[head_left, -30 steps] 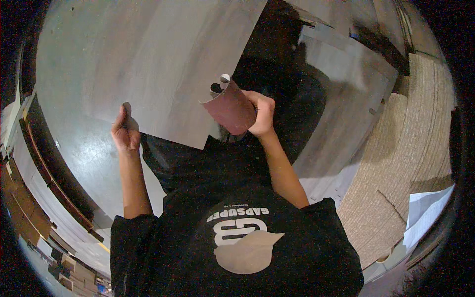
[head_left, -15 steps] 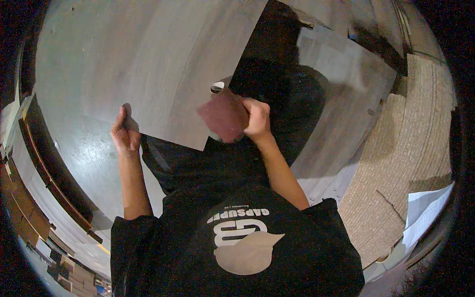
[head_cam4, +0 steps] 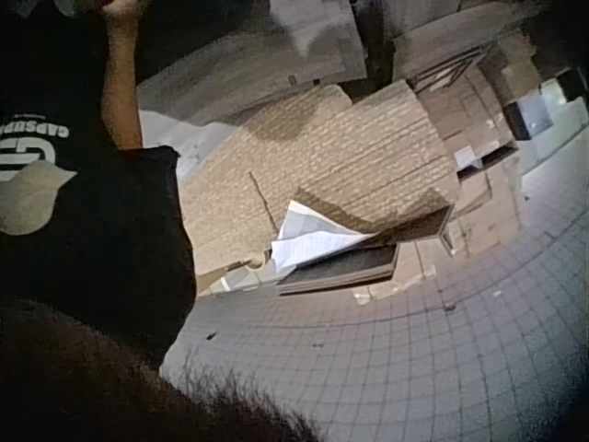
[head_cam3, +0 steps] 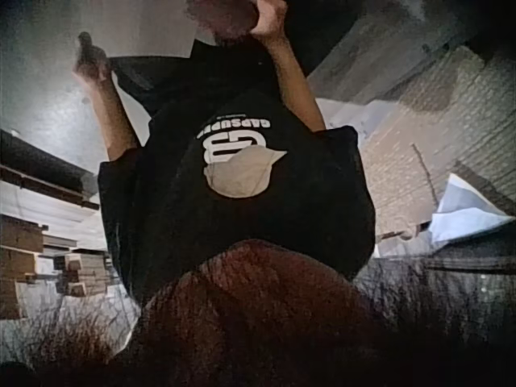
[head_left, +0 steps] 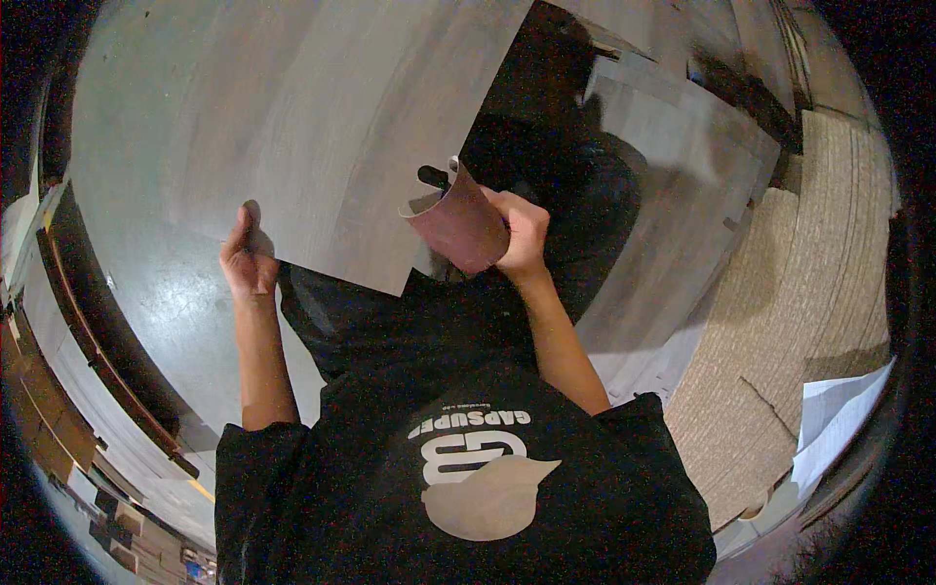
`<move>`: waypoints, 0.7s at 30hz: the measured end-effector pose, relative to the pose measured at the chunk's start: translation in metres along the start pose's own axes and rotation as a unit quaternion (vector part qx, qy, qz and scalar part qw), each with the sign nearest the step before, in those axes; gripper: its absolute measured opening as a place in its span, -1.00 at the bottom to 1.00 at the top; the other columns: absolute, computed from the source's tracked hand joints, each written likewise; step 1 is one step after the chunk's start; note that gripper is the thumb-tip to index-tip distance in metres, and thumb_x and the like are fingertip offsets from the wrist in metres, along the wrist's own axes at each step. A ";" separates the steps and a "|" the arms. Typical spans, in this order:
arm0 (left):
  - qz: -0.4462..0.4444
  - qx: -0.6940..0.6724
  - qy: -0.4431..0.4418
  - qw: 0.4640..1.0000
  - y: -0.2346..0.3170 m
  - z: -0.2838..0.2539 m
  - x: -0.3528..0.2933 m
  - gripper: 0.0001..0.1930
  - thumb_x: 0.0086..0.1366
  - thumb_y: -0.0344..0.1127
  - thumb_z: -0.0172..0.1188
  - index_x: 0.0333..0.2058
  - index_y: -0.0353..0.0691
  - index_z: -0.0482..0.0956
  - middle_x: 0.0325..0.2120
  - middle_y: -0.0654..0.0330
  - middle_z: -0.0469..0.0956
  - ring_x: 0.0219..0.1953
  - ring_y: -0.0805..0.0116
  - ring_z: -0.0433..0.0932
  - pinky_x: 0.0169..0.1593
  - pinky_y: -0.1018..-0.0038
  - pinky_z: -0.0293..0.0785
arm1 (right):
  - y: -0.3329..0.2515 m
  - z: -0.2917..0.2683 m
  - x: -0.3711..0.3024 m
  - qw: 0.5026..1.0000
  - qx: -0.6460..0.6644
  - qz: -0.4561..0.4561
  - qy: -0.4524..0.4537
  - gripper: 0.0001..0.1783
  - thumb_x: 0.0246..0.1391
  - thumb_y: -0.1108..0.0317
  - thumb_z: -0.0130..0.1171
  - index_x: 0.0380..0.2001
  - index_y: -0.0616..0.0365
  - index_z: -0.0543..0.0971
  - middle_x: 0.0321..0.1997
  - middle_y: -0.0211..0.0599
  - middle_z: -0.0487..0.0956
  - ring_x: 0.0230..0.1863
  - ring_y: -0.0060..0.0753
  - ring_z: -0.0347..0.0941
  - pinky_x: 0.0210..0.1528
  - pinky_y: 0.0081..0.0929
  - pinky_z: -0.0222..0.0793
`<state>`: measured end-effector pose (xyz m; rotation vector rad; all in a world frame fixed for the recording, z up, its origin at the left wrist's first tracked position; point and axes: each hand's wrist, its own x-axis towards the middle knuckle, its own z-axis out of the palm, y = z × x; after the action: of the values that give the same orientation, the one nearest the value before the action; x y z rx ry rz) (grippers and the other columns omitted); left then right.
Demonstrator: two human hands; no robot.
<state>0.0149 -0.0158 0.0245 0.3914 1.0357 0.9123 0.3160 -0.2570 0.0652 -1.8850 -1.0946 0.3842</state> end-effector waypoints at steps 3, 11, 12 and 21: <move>0.000 -0.015 -0.048 0.999 0.000 -0.001 -0.002 -0.80 0.28 -0.43 0.25 -0.17 -0.41 0.63 -0.14 0.05 0.66 -0.02 0.28 0.60 0.21 0.39 0.42 | -0.001 -0.002 0.001 1.000 0.004 -0.003 -0.016 -0.56 -0.16 0.16 0.39 -0.18 0.14 0.68 -0.49 -0.19 0.58 -0.46 -0.12 0.57 -0.38 -0.28 0.47; 0.001 0.015 0.046 0.999 -0.001 0.001 0.003 -0.82 0.31 -0.44 0.23 -0.17 -0.40 0.63 -0.17 0.07 0.66 -0.03 0.30 0.61 0.20 0.44 0.44 | -0.005 0.013 0.008 1.000 0.011 -0.003 0.000 -0.50 -0.20 0.12 0.40 -0.18 0.18 0.67 -0.48 -0.17 0.59 -0.46 -0.10 0.57 -0.40 -0.27 0.46; 0.001 0.016 0.045 0.999 -0.001 0.001 0.004 -0.82 0.31 -0.44 0.23 -0.17 -0.40 0.63 -0.17 0.07 0.66 -0.03 0.30 0.61 0.20 0.44 0.44 | -0.001 0.017 0.011 1.000 0.014 -0.016 -0.006 -0.50 -0.20 0.12 0.41 -0.17 0.18 0.67 -0.48 -0.17 0.59 -0.45 -0.10 0.58 -0.39 -0.28 0.46; -0.111 -0.053 -0.136 0.983 0.009 -0.022 0.015 -0.77 0.39 -0.34 0.15 -0.16 -0.41 0.62 -0.19 0.09 0.67 -0.17 0.37 0.62 -0.08 0.52 0.56 | -0.008 0.039 0.022 0.997 0.046 0.003 0.066 -0.72 -0.15 0.43 0.39 -0.29 0.29 0.67 -0.49 -0.15 0.59 -0.50 -0.35 0.53 -0.40 -0.46 0.42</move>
<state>-0.0050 -0.0012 0.0116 0.2953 0.7590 0.6891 0.2995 -0.2169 0.0539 -1.8058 -0.9675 0.3025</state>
